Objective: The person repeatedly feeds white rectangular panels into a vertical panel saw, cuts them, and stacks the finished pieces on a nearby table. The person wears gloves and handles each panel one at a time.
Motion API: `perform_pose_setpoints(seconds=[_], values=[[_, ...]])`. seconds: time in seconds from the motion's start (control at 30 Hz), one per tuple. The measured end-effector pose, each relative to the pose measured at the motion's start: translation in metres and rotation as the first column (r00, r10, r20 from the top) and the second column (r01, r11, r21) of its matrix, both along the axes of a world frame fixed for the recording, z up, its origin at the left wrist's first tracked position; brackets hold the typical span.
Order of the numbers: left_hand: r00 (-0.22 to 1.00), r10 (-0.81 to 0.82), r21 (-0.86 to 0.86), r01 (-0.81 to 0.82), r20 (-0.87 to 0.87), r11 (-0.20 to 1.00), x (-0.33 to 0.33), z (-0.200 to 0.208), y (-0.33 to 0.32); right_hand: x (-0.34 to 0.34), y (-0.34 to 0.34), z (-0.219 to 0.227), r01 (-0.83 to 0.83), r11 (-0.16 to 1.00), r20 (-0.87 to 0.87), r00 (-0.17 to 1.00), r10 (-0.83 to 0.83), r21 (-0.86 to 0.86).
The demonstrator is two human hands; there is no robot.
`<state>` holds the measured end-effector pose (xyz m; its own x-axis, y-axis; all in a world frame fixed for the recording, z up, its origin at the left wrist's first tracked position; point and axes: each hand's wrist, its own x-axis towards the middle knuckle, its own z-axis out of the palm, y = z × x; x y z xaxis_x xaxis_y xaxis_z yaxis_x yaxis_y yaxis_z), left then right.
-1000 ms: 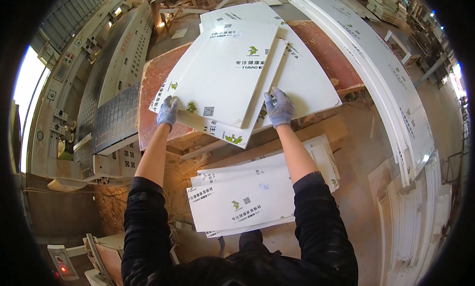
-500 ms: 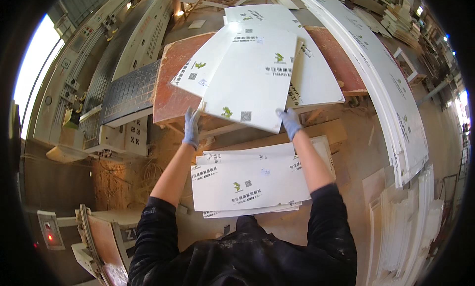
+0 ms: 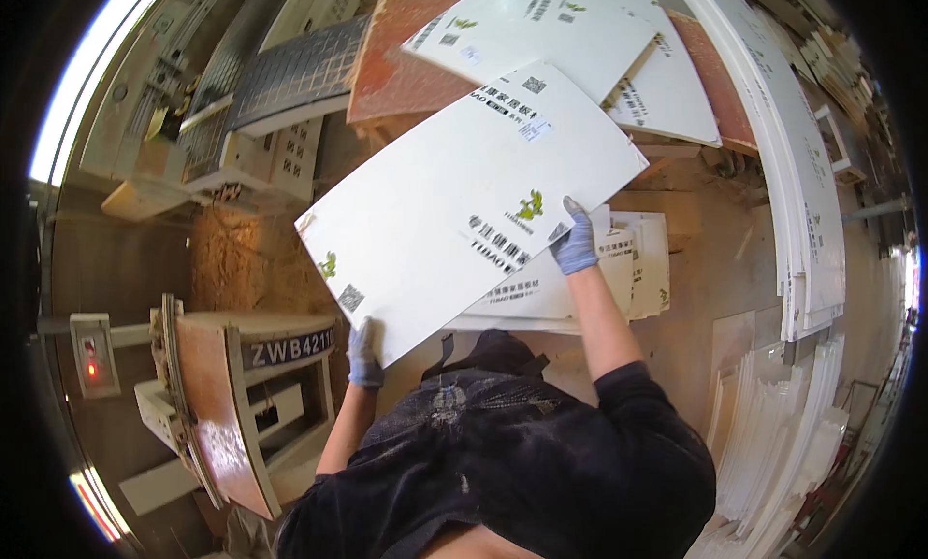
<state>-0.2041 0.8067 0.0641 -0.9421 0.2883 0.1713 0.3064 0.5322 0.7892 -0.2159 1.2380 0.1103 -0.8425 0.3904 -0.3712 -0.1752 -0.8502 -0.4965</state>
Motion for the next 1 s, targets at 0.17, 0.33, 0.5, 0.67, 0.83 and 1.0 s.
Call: perform_pose_setpoints(seconds=[0.17, 0.33, 0.5, 0.67, 0.83, 1.0], values=[[0.737, 0.088, 0.574, -0.589, 0.67, 0.568, 0.102, 0.01, -0.125, 0.043, -0.097, -0.03, -0.339, 0.94, 0.022, 0.94, 0.34, -0.042], [0.648, 0.337, 0.514, -0.755, 0.683, 0.408, 0.207, -0.001, -0.223, 0.042, -0.235, -0.04, -0.576, 0.815, -0.006, 0.817, 0.577, -0.058], [0.618, 0.447, 0.583, -0.779, 0.647, 0.232, 0.281, -0.031, -0.331, 0.022, -0.392, -0.052, -0.766, 0.637, 0.054, 0.635, 0.771, -0.091], [0.46, 0.556, 0.548, -0.836, 0.692, 0.01, 0.326, -0.042, -0.434, 0.004, -0.544, -0.062, -0.922, 0.367, -0.041, 0.374, 0.926, -0.119], [0.341, 0.667, 0.469, -0.883, 0.662, -0.014, 0.295, -0.045, -0.54, -0.047, -0.67, -0.063, -0.95, 0.288, 0.027, 0.287, 0.958, -0.119], [0.21, 0.861, 0.548, -0.832, 0.464, -0.092, 0.261, -0.039, -0.612, -0.073, -0.772, -0.065, -0.935, 0.341, 0.312, 0.296, 0.903, -0.101]])
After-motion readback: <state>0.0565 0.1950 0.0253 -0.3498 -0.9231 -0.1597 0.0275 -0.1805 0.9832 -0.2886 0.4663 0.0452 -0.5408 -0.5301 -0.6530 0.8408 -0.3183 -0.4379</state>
